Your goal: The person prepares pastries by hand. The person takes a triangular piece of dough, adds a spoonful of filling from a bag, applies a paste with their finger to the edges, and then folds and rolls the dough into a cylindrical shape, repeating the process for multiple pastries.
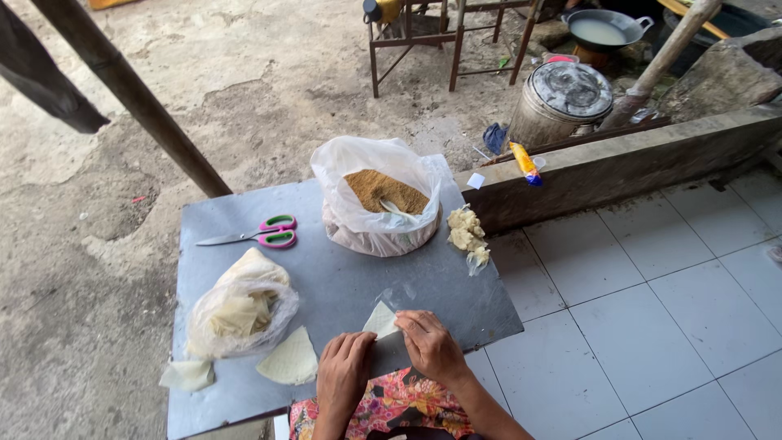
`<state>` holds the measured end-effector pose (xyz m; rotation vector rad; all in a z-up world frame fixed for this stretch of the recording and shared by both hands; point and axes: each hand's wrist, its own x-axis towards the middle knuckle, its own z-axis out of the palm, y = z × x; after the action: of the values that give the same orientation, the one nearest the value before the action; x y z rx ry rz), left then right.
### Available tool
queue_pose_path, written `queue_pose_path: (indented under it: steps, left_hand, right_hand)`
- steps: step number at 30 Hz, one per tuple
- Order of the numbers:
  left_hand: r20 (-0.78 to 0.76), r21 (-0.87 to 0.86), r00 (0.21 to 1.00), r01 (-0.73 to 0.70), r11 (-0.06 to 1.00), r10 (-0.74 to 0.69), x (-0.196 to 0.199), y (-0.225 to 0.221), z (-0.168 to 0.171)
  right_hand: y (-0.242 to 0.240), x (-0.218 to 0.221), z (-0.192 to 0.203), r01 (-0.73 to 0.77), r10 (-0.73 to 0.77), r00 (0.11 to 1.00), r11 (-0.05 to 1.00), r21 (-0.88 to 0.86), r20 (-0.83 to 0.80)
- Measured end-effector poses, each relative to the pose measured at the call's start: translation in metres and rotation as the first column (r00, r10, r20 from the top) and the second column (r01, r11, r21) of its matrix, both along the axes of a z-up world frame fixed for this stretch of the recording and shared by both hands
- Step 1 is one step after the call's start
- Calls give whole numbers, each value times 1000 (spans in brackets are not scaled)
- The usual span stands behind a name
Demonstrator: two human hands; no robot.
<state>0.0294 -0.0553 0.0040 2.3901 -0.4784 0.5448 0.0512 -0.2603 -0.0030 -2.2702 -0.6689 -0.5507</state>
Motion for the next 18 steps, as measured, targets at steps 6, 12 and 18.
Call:
queue_pose_path:
  steps: [6,12,18]
  left_hand:
    - [-67,-2,998,16,1000,-16,2,-2,2]
    - [-30,0,1000,-4,1000,4,10,-5,-10]
    - [-69,27,998,11,1000,-9,15,-5,-23]
  right_hand:
    - [-3,-2,-1,14,-14,1000,999,49,7]
    - [-4,2,2,51,-56,998,993,110,39]
    - [-4,6,3,119,-120,993,988,99,13]
